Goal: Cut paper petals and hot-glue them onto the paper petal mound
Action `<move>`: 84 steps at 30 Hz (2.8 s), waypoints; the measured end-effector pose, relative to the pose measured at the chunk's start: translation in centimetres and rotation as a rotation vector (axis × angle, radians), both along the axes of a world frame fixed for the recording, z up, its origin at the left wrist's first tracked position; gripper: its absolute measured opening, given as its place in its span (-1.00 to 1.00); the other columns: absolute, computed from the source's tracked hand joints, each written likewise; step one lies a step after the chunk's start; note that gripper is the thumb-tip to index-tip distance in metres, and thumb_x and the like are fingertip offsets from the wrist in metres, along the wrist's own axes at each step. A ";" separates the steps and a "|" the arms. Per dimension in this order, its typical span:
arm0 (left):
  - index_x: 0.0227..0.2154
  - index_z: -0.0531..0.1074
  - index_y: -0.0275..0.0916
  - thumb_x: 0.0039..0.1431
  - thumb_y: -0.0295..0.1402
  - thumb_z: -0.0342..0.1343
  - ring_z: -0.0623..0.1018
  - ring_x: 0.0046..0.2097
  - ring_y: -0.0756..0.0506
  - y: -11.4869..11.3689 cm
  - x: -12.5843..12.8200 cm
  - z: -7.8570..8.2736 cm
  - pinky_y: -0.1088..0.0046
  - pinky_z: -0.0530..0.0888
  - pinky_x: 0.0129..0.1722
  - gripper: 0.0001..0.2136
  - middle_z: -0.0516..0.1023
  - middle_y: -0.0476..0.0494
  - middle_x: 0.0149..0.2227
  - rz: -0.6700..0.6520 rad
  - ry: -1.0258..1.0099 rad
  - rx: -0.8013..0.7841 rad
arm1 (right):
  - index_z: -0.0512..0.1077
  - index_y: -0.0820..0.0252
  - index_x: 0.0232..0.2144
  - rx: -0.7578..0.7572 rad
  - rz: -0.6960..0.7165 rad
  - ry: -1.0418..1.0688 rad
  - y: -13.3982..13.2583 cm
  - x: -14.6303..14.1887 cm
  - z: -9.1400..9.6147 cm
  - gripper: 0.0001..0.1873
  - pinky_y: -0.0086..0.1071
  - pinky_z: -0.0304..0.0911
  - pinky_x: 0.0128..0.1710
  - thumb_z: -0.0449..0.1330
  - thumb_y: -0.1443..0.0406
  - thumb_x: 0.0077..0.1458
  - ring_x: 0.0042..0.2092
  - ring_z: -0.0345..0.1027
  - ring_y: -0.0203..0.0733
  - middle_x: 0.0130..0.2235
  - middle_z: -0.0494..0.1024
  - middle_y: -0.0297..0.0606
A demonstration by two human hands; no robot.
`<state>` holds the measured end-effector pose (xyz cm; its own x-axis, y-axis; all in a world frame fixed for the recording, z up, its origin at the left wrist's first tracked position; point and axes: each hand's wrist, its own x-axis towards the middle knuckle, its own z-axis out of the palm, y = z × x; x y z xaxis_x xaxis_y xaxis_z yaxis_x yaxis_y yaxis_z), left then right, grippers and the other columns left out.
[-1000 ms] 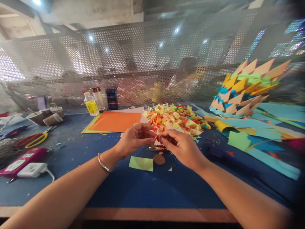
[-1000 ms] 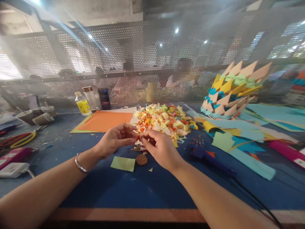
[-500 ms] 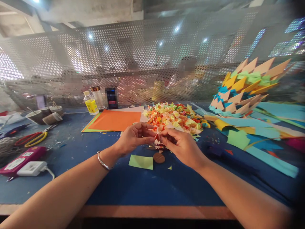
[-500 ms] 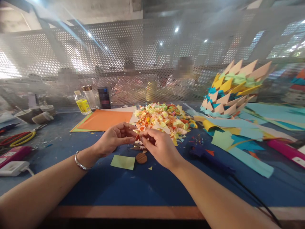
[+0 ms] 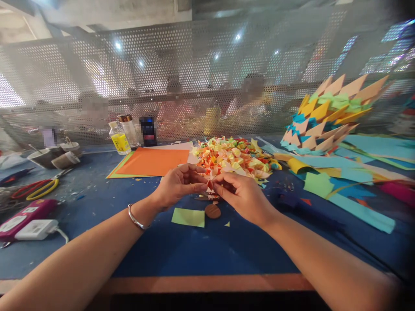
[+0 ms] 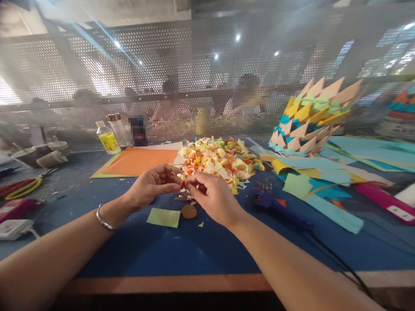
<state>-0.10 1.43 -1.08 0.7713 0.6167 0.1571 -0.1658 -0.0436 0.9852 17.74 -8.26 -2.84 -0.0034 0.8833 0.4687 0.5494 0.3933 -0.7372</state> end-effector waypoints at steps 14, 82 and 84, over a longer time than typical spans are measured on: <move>-0.13 0.39 -0.33 -0.08 -0.47 0.37 0.61 -0.25 -0.02 0.2 -0.3 0.0 0.39 0.50 -0.15 -0.58 0.62 -0.13 -0.29 -0.025 0.016 0.049 | 0.46 0.18 -0.35 0.007 -0.001 -0.003 0.0 -0.1 0.0 -0.82 -0.41 0.33 -0.42 0.12 0.23 0.22 -0.39 0.39 -0.26 -0.39 0.53 -0.29; -0.31 0.50 -0.37 -0.06 -0.51 0.36 0.64 -0.28 -0.02 1.2 -0.6 -0.5 0.49 0.57 -0.21 -0.78 0.67 -0.13 -0.31 -0.050 -0.026 -0.001 | 0.47 0.20 -0.34 0.048 -0.009 -0.052 -0.4 -0.1 0.3 -0.84 -0.46 0.29 -0.46 0.12 0.28 0.21 -0.43 0.36 -0.33 -0.39 0.50 -0.32; -0.30 0.50 -0.36 -0.04 -0.48 0.35 0.64 -0.28 -0.02 1.2 -0.6 -0.5 0.49 0.57 -0.23 -0.78 0.67 -0.12 -0.32 -0.037 -0.022 0.021 | 0.47 0.19 -0.31 0.024 0.006 -0.023 -0.3 -0.1 0.1 -0.84 -0.44 0.32 -0.43 0.11 0.27 0.22 -0.42 0.38 -0.31 -0.37 0.51 -0.30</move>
<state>-0.72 2.62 -1.63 0.7895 0.5846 0.1867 -0.1892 -0.0575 0.9803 17.61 -8.57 -2.76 -0.0199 0.8720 0.4891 0.5637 0.4138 -0.7148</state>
